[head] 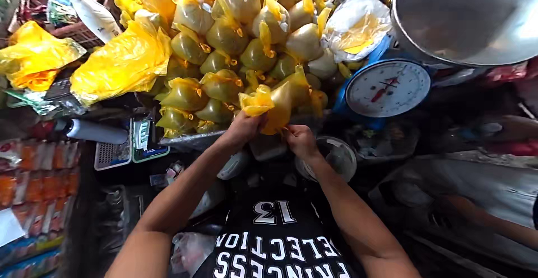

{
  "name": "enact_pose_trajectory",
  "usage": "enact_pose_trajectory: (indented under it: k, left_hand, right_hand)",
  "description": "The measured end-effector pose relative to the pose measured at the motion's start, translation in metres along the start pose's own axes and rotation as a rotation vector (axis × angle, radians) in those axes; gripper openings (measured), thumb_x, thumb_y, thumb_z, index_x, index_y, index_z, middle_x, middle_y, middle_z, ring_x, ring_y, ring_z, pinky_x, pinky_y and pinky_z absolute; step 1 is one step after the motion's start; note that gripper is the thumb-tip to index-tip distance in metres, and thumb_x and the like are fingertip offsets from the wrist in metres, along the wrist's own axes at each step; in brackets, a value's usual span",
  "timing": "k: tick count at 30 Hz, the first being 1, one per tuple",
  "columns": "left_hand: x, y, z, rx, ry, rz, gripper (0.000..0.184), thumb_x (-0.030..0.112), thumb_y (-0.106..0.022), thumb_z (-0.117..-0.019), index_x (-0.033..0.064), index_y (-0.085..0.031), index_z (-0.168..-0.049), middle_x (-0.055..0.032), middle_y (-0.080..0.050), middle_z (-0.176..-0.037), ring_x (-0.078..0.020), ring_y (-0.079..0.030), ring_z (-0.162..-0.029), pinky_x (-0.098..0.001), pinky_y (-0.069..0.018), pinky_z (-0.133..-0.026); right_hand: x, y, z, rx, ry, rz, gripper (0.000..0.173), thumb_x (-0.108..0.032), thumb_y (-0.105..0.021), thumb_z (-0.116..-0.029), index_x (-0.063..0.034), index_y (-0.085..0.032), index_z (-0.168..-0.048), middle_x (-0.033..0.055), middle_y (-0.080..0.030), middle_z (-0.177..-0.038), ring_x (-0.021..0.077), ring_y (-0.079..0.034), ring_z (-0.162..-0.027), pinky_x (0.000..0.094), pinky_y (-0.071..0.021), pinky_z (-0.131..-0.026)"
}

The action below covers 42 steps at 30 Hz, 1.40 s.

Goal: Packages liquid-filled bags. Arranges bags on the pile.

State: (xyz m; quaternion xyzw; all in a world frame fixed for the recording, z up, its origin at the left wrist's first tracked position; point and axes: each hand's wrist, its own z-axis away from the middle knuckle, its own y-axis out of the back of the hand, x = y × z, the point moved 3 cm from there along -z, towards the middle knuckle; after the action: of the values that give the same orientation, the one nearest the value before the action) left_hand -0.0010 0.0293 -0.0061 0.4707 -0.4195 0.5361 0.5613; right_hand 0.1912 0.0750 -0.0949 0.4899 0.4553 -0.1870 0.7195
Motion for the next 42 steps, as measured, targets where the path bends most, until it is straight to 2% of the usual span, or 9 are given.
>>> enact_pose_trajectory:
  k: [4,8,12,18,22,25,28,36,42]
  left_hand:
    - [0.012,0.019,-0.028,-0.029,-0.094,-0.902,0.019,0.023,-0.057,-0.1013,0.0098,-0.071,-0.097,-0.0074,-0.070,-0.087,-0.0239,-0.068,-0.083,-0.0487,-0.0558,-0.073]
    - [0.012,0.002,-0.015,0.107,-0.115,-1.529,0.015,0.011,-0.055,-0.0951,0.0019,-0.066,-0.092,-0.0168,-0.069,-0.094,-0.0380,-0.070,-0.082,-0.0558,-0.0549,-0.063]
    - [-0.011,0.001,0.008,0.174,-0.073,-0.991,0.014,0.015,-0.061,-0.0934,0.0024,-0.068,-0.092,-0.0165,-0.070,-0.089,-0.0344,-0.070,-0.089,-0.0588,-0.0554,-0.077]
    - [-0.033,0.026,0.017,0.155,-0.268,-0.584,0.013,0.014,-0.060,-0.0994,0.0082,-0.071,-0.103,-0.0038,-0.073,-0.092,-0.0122,-0.071,-0.084,-0.0382,-0.0598,-0.081]
    - [-0.034,0.024,0.038,0.158,-0.352,-0.691,0.021,0.006,-0.066,-0.0953,0.0037,-0.065,-0.116,-0.0132,-0.070,-0.106,-0.0217,-0.070,-0.097,-0.0446,-0.0584,-0.088]
    - [-0.008,0.017,0.032,0.247,-0.370,-0.618,0.020,0.009,-0.069,-0.0929,0.0039,-0.066,-0.112,-0.0115,-0.070,-0.104,-0.0188,-0.069,-0.096,-0.0424,-0.0575,-0.088]
    - [0.006,0.018,0.007,0.312,-0.374,-0.338,0.017,0.013,-0.068,-0.0895,0.0068,-0.070,-0.105,-0.0029,-0.073,-0.092,-0.0100,-0.069,-0.083,-0.0345,-0.0600,-0.077]
    - [0.032,0.010,-0.017,0.287,-0.111,-0.023,0.014,0.012,-0.059,-0.0973,0.0068,-0.071,-0.093,-0.0030,-0.070,-0.080,-0.0110,-0.065,-0.071,-0.0315,-0.0551,-0.065]
    - [0.039,-0.008,0.016,0.305,-0.186,-0.716,0.011,0.017,-0.066,-0.0957,0.0096,-0.069,-0.103,-0.0077,-0.070,-0.092,-0.0213,-0.069,-0.082,-0.0486,-0.0583,-0.070]
  right_hand:
    - [-0.043,-0.012,0.004,-0.057,-0.039,0.501,0.047,-0.048,-0.052,-0.1040,-0.0109,-0.066,-0.079,0.0127,-0.069,-0.077,0.0343,-0.070,-0.080,0.0573,-0.0522,-0.065]
    - [-0.078,-0.022,0.003,-0.144,-0.100,0.530,0.048,-0.049,-0.056,-0.1016,-0.0045,-0.071,-0.090,0.0199,-0.071,-0.092,0.0398,-0.071,-0.090,0.0601,-0.0548,-0.069]
    - [-0.054,-0.041,-0.026,-0.194,-0.096,0.049,0.036,-0.038,-0.069,-0.0924,-0.0089,-0.070,-0.114,0.0133,-0.073,-0.109,0.0296,-0.070,-0.104,0.0582,-0.0569,-0.088]
    - [-0.076,-0.007,-0.042,-0.545,-0.134,-0.379,0.015,-0.018,-0.060,-0.0962,-0.0048,-0.068,-0.096,0.0030,-0.061,-0.073,0.0096,-0.051,-0.057,0.0288,-0.0417,-0.050]
    - [-0.107,0.032,-0.070,-0.572,0.285,0.168,0.019,-0.012,-0.058,-0.1005,-0.0056,-0.074,-0.091,0.0082,-0.070,-0.087,0.0200,-0.066,-0.082,0.0464,-0.0542,-0.075]
    - [-0.113,0.052,-0.076,-0.432,0.336,0.002,0.025,-0.019,-0.054,-0.1030,-0.0027,-0.073,-0.099,0.0095,-0.065,-0.114,0.0188,-0.061,-0.108,0.0409,-0.0516,-0.094]
    - [-0.104,0.057,-0.061,-0.333,0.229,-0.459,0.041,-0.035,-0.069,-0.0952,-0.0056,-0.064,-0.123,0.0090,-0.069,-0.120,0.0176,-0.067,-0.110,0.0407,-0.0587,-0.093]
    - [-0.112,0.034,-0.014,0.149,0.475,-0.070,0.016,-0.010,-0.066,-0.0950,-0.0114,-0.074,-0.109,0.0094,-0.042,-0.159,0.0274,-0.045,-0.142,0.0492,-0.0486,-0.109]
    - [-0.086,0.040,-0.020,-0.155,0.325,-0.355,0.019,-0.016,-0.061,-0.1027,-0.0135,-0.070,-0.119,0.0022,-0.072,-0.113,0.0127,-0.068,-0.104,0.0402,-0.0587,-0.091]
